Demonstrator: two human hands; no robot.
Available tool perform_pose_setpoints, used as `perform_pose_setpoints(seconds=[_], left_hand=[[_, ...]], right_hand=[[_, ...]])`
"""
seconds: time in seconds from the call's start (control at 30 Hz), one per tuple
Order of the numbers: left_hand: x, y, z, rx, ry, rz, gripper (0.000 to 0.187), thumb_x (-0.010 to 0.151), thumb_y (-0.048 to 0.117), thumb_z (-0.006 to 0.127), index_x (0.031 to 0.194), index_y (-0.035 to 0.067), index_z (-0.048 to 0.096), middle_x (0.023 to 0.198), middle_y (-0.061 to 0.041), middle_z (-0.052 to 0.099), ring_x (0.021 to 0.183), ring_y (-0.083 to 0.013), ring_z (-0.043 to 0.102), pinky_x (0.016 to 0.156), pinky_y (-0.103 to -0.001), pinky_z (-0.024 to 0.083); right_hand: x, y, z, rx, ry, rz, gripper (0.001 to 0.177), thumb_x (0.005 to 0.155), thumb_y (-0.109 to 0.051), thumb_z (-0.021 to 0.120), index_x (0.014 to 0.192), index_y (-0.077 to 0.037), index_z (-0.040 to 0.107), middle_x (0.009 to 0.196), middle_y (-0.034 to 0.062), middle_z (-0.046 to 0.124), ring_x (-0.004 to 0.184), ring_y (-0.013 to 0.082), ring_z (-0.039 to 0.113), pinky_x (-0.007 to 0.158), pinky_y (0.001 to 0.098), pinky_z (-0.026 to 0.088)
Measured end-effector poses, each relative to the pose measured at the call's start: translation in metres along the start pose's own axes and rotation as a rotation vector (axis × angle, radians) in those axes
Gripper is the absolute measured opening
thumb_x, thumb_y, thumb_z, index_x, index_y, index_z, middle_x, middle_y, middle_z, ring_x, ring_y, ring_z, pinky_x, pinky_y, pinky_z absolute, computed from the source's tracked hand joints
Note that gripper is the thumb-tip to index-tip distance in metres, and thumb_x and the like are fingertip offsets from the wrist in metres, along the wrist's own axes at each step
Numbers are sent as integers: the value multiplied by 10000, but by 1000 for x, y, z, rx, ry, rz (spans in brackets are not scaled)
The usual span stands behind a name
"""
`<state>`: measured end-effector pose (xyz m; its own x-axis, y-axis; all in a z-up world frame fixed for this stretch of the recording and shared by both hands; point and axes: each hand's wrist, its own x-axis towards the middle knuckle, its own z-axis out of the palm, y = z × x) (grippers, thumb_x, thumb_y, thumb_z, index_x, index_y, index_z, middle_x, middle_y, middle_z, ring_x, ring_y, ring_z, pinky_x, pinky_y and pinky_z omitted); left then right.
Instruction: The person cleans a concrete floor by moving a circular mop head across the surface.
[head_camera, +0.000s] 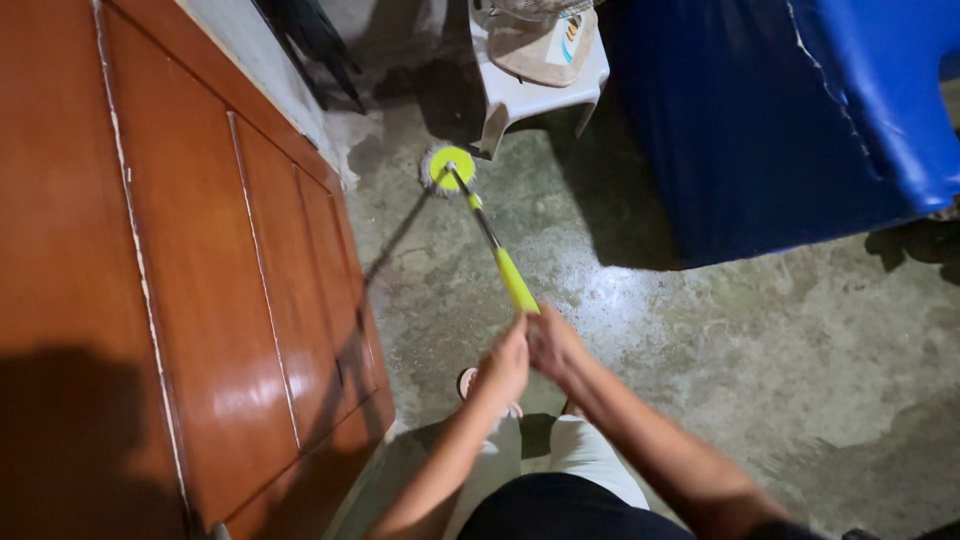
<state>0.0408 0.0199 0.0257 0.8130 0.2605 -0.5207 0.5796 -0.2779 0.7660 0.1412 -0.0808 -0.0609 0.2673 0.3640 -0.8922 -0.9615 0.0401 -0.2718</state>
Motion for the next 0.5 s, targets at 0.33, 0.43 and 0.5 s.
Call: perform_pose_setpoints(seconds=[0.33,0.43,0.5], left_hand=[[91,2,-24,267,87,145,644,1029,527,353,1476,83,491,1435,-217,568,1317,-396,547,1091,-457,431],[52,18,-1,336,-62,126,659,1020,534,376,1478,71,478,1443,-218,553,1315,-396,537,1086,-450,429],[22,35,22,360,-127,203,662,1024,531,393,1465,44,479,1456,-216,546,1312,-393,546,1083,-441,438]], right_hand=[[124,-47,19,195,-225,-38,161,1016,-247,505,1034,-93,548,854,71,598,762,247,610,659,429,552],[71,-21,-23,175,-202,-22,190,1001,-212,463,1022,-57,571,882,110,651,815,271,657,713,428,589],[19,-8,-64,116,-112,-11,203,986,-236,459,1008,-86,594,867,79,659,760,234,646,616,383,531]])
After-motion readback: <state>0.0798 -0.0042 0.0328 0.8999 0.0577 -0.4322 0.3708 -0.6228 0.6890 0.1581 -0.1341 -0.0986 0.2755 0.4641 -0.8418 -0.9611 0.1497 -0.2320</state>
